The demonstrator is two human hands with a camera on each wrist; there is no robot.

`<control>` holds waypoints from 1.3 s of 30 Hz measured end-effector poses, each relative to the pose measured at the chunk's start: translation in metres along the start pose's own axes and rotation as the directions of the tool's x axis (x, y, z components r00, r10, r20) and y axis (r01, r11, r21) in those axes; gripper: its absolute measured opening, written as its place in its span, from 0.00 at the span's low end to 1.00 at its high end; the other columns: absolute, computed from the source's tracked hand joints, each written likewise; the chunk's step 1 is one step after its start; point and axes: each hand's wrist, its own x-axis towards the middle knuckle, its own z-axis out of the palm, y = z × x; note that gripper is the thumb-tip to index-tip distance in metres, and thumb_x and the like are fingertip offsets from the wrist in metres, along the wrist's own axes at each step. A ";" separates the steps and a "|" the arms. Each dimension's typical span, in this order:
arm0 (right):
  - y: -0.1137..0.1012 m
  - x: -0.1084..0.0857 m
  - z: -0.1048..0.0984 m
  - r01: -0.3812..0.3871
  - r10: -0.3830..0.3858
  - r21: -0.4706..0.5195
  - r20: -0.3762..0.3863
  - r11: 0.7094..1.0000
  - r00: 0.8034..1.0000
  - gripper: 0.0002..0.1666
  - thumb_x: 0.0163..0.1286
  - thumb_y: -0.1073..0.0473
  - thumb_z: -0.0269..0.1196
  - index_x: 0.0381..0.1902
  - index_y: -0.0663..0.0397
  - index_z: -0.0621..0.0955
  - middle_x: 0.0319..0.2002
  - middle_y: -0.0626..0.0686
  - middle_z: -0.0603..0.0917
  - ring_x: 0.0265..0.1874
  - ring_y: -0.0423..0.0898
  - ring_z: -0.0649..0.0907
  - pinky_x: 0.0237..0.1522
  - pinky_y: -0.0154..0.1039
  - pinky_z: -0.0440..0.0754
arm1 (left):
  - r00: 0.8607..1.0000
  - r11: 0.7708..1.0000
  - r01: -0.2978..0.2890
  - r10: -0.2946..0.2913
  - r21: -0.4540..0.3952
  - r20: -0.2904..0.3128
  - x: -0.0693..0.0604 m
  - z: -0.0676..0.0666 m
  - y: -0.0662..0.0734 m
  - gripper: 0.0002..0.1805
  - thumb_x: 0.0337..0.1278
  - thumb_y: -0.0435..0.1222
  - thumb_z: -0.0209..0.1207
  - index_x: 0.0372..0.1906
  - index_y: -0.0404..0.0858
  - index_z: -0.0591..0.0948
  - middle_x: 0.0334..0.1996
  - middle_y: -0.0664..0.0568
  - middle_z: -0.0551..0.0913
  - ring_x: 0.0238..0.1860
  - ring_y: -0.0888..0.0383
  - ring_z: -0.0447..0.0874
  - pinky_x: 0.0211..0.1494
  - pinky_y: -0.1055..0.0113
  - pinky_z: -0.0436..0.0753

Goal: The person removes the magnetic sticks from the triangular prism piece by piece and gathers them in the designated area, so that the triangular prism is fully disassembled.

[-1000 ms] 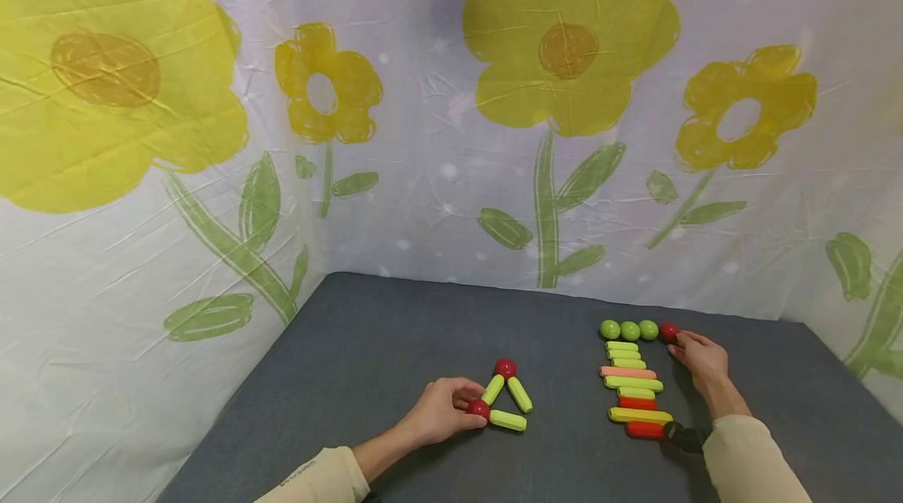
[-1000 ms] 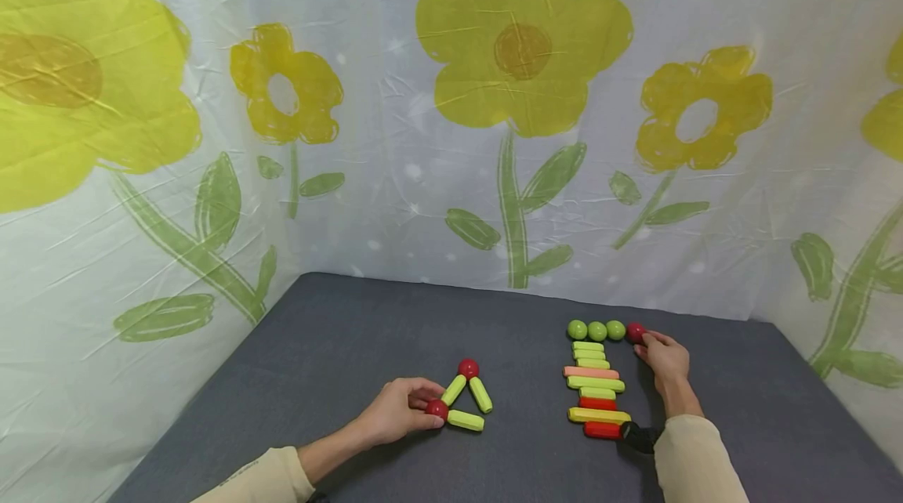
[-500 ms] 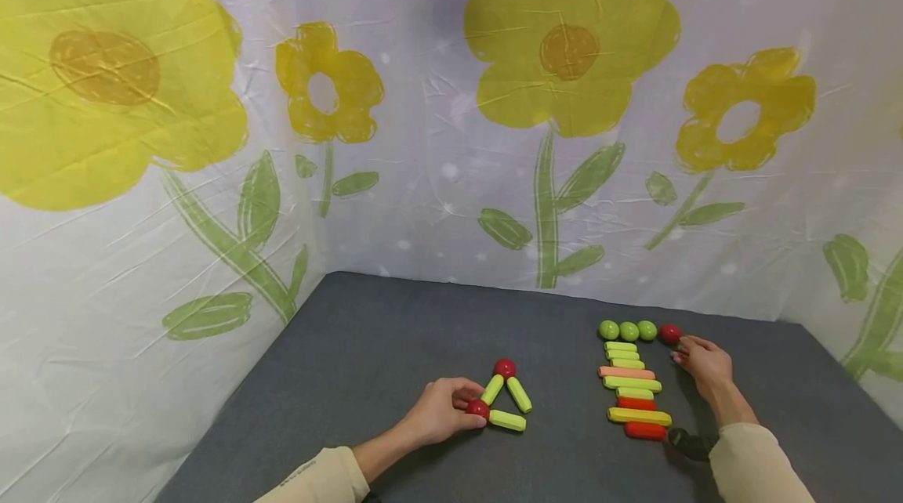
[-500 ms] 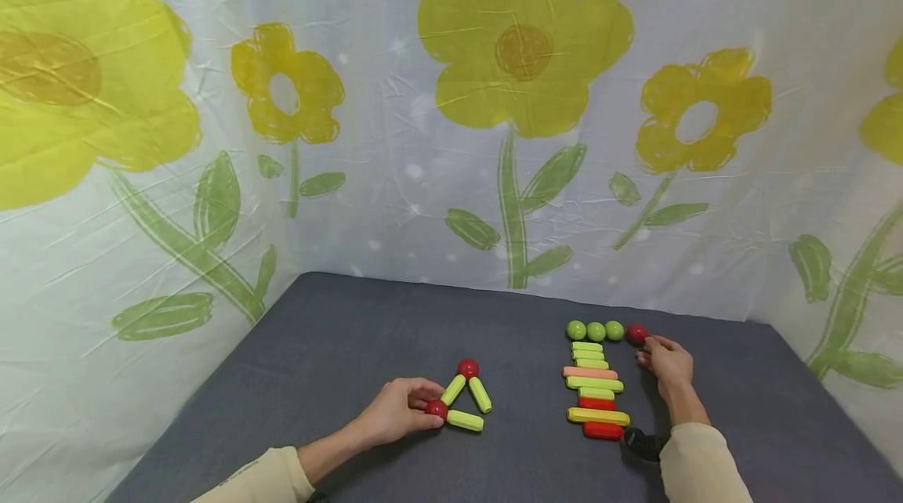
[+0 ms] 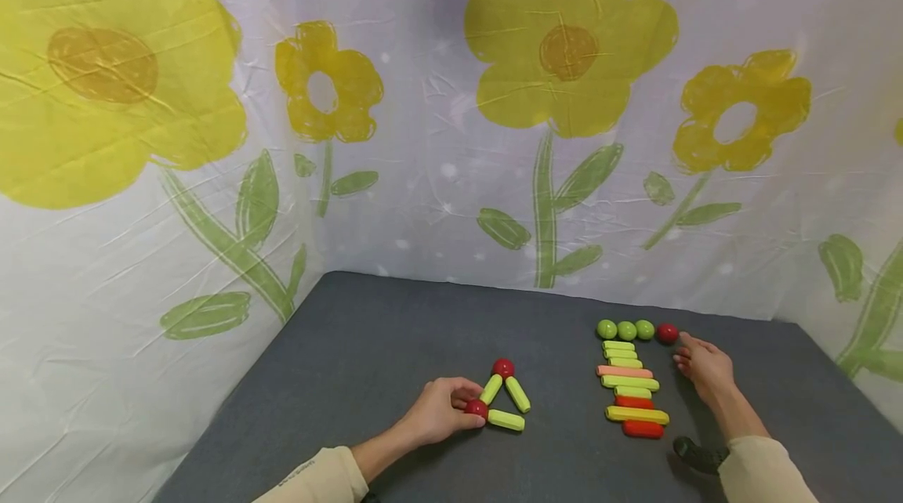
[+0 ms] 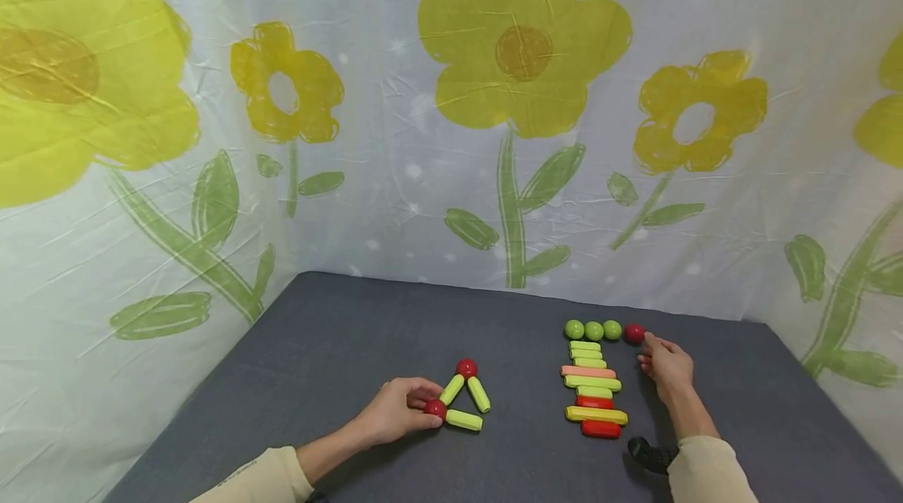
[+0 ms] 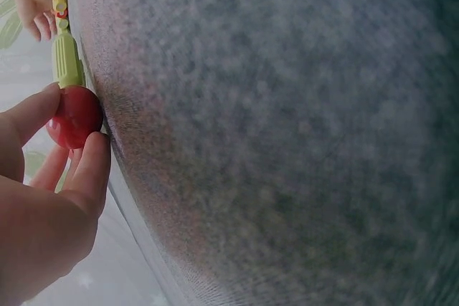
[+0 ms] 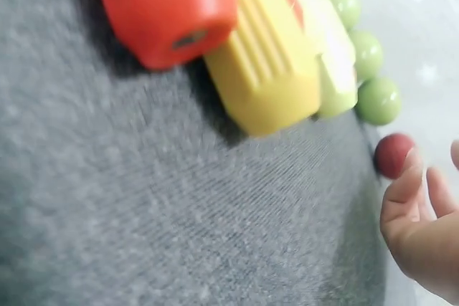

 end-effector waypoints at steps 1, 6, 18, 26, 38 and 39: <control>-0.002 -0.002 0.000 0.004 -0.004 0.004 0.036 1.000 0.999 0.44 0.74 0.45 0.50 0.70 0.74 0.52 0.35 0.48 0.73 0.26 0.34 0.76 0.32 0.28 0.78 | 1.000 1.000 0.000 0.000 0.000 -0.001 0.000 0.000 0.000 0.20 0.44 0.30 0.72 0.46 0.33 0.82 0.36 0.52 0.83 0.38 0.55 0.82 0.43 0.59 0.82; -0.011 -0.015 0.002 0.008 -0.025 0.063 0.260 0.998 0.965 0.43 0.75 0.45 0.48 0.71 0.71 0.47 0.36 0.46 0.74 0.29 0.36 0.75 0.34 0.29 0.76 | 1.000 1.000 0.008 -0.008 0.000 0.003 0.000 0.000 0.001 0.20 0.44 0.29 0.72 0.46 0.33 0.82 0.36 0.51 0.83 0.38 0.55 0.83 0.43 0.59 0.82; -0.024 -0.046 0.030 0.034 -0.041 0.023 0.581 0.999 0.813 0.36 0.77 0.48 0.47 0.69 0.71 0.56 0.50 0.52 0.75 0.45 0.40 0.78 0.49 0.35 0.77 | 1.000 1.000 -0.003 0.003 -0.005 0.007 -0.001 -0.001 0.001 0.20 0.45 0.30 0.72 0.47 0.33 0.82 0.37 0.51 0.82 0.38 0.55 0.82 0.43 0.59 0.82; -0.024 -0.062 0.053 0.017 0.012 -0.036 0.678 0.999 0.735 0.38 0.77 0.48 0.47 0.69 0.73 0.55 0.55 0.60 0.75 0.51 0.49 0.79 0.53 0.39 0.76 | 1.000 1.000 -0.008 0.008 -0.001 0.004 -0.002 0.000 0.001 0.20 0.45 0.30 0.71 0.46 0.33 0.82 0.37 0.51 0.83 0.38 0.55 0.82 0.42 0.59 0.82; -0.015 -0.082 0.094 -0.118 0.086 -0.016 0.776 0.993 0.624 0.35 0.77 0.50 0.49 0.67 0.74 0.59 0.52 0.59 0.79 0.51 0.50 0.80 0.56 0.44 0.74 | 1.000 1.000 -0.016 0.016 0.000 0.003 -0.002 0.000 0.001 0.19 0.45 0.29 0.72 0.46 0.33 0.82 0.37 0.51 0.83 0.38 0.55 0.82 0.42 0.60 0.82; -0.015 -0.084 0.098 -0.124 0.089 -0.016 0.784 0.992 0.614 0.35 0.77 0.50 0.49 0.67 0.74 0.59 0.52 0.59 0.79 0.51 0.50 0.80 0.56 0.45 0.74 | 1.000 1.000 -0.014 0.014 0.001 0.003 -0.002 0.000 0.001 0.20 0.45 0.30 0.72 0.46 0.33 0.82 0.37 0.51 0.82 0.38 0.55 0.82 0.42 0.60 0.82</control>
